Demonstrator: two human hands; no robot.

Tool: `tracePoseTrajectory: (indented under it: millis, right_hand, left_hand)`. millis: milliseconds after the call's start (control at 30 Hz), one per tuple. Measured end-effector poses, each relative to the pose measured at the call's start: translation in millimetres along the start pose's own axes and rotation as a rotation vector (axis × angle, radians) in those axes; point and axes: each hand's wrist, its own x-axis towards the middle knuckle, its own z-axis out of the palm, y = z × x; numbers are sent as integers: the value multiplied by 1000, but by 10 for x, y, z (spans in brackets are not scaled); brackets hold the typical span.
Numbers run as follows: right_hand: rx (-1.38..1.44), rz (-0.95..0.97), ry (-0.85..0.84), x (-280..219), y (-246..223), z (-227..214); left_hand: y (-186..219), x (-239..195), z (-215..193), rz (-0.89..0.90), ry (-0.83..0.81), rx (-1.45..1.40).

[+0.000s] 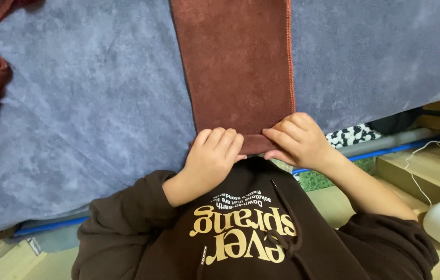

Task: The person folds a brown towel on a blue surface. They first unfold the towel, then fold it in half lengthwise, and finally roll it tightly from one end to the other to create a compact bundle.

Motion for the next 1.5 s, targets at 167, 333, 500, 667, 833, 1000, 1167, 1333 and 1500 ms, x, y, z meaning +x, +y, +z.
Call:
tracePoseTrajectory:
  millis: [167, 333, 500, 667, 833, 1000, 1167, 1333, 1500]
  right_hand:
    - [59, 64, -24, -2, 107, -47]
    - [-95, 106, -58, 155, -16, -120]
    - [-249, 118, -78, 246, 21, -126]
    - [-229, 204, -88, 371, 79, -233]
    - [-320, 25, -13, 523, -122, -232]
    - [-244, -82, 16, 368, -26, 62]
    - [-290, 27, -65, 400, 9, 97]
    - [-324, -41, -44, 549, -119, -104]
    - [-254, -148, 57, 557, -14, -24]
  left_hand:
    - [-97, 114, -111, -27, -33, -175]
    - [-132, 217, -152, -49, -122, -205]
    - [-144, 287, -176, -69, -140, -192]
    - [-237, 382, -151, -105, -139, -237]
    - [-336, 400, -73, -137, -196, -285]
    - [-320, 454, -152, -199, -152, -223]
    - [-348, 439, -81, -184, -28, -13]
    - [-423, 532, -34, -208, -97, -8]
    - [-282, 500, -28, -99, 84, 120]
